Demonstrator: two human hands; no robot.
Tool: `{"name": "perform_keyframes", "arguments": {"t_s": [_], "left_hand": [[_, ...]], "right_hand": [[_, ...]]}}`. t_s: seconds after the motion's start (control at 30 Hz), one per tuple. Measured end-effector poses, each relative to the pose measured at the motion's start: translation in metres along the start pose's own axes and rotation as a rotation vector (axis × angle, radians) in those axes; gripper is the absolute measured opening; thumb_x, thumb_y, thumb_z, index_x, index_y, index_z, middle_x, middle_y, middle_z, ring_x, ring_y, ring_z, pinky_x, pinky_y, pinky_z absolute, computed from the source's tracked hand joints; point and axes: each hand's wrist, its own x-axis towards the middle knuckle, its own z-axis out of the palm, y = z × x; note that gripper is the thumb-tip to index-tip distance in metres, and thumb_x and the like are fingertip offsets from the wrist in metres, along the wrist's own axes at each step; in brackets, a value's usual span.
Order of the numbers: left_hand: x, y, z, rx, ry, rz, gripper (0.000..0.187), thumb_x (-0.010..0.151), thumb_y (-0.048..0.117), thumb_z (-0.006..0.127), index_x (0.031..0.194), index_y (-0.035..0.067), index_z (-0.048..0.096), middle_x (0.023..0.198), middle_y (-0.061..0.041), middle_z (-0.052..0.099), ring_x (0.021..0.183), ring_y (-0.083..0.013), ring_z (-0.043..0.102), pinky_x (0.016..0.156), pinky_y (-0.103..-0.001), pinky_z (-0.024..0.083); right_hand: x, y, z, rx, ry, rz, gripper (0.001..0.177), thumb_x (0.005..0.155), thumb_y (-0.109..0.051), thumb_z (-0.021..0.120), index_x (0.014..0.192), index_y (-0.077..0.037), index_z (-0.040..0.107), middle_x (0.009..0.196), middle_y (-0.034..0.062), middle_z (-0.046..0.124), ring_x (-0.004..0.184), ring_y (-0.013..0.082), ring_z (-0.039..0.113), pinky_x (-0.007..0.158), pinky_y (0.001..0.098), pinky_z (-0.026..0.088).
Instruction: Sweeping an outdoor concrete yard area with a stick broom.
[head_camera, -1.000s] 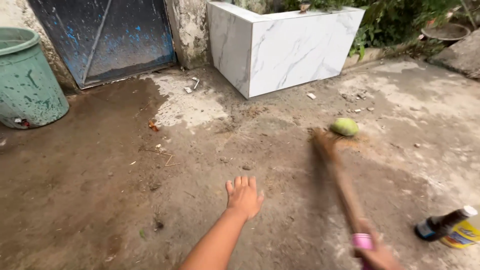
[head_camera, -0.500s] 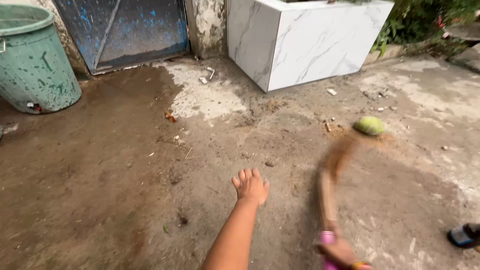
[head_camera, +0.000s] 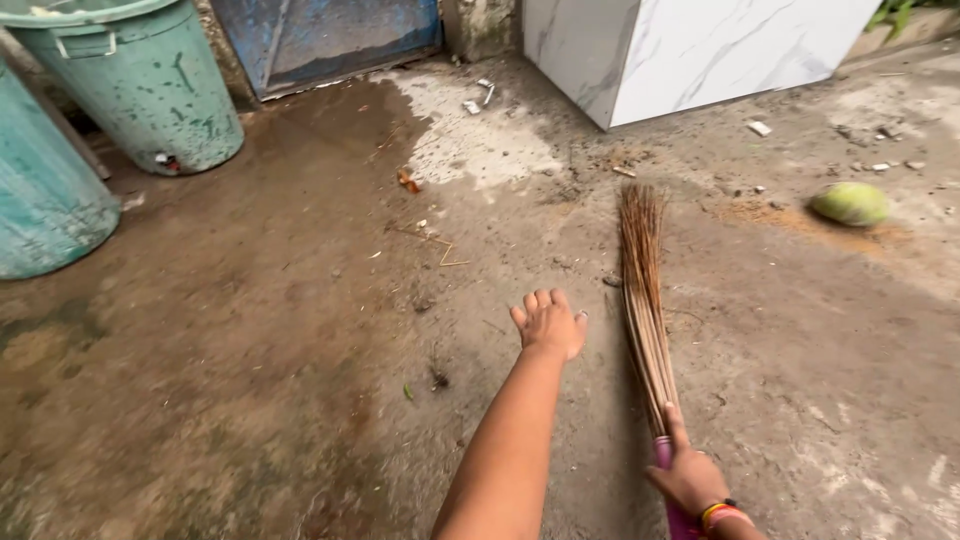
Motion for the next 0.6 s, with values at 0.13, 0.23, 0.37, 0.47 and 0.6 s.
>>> {"name": "perform_keyframes", "arguments": {"t_s": [0.13,0.23,0.37,0.47,0.6], "left_hand": [[-0.001,0.003,-0.004,0.003,0.011,0.012,0.065,0.098,0.048,0.056,0.145,0.006,0.042,0.152,-0.014,0.042,0.143,-0.0311,0.031,0.119,-0.06,0.015],[-0.004,0.013,-0.009,0.013,-0.104,-0.005,0.061,0.104,0.049,0.047,0.145,0.005,0.043,0.15,-0.017,0.044,0.142,-0.0318,0.033,0.12,-0.058,0.018],[-0.007,0.025,-0.003,0.001,-0.083,0.012,0.063,0.103,0.05,0.045,0.148,0.005,0.039,0.149,-0.016,0.043,0.141,-0.0314,0.033,0.118,-0.057,0.02],[-0.01,0.032,-0.005,0.022,-0.09,0.036,0.062,0.104,0.05,0.043,0.147,0.004,0.04,0.148,-0.016,0.044,0.14,-0.0306,0.034,0.117,-0.057,0.021],[-0.01,0.038,-0.006,0.03,-0.089,0.047,0.061,0.105,0.05,0.042,0.146,0.005,0.04,0.146,-0.016,0.045,0.139,-0.0309,0.035,0.119,-0.058,0.018]], "right_hand": [[-0.015,-0.006,-0.019,-0.003,-0.033,0.042,0.12,0.078,-0.032,0.072,0.165,-0.036,-0.01,0.103,0.0266,0.076,0.098,0.042,0.076,0.091,0.0486,0.059],[-0.014,-0.004,-0.019,-0.023,-0.056,0.053,0.119,0.079,-0.034,0.072,0.165,-0.035,-0.011,0.106,0.0246,0.077,0.1,0.0404,0.076,0.093,0.047,0.06],[-0.014,0.0,-0.015,-0.056,-0.047,0.054,0.12,0.079,-0.035,0.074,0.164,-0.036,-0.011,0.11,0.0249,0.075,0.105,0.0419,0.073,0.096,0.0483,0.057],[-0.011,0.007,-0.009,-0.071,-0.021,0.027,0.122,0.079,-0.036,0.074,0.165,-0.032,-0.012,0.111,0.0271,0.074,0.105,0.0433,0.072,0.098,0.0486,0.056],[-0.01,0.01,-0.012,-0.063,-0.039,0.033,0.123,0.078,-0.034,0.074,0.165,-0.034,-0.013,0.112,0.0266,0.074,0.105,0.0421,0.073,0.098,0.0481,0.057]]}}
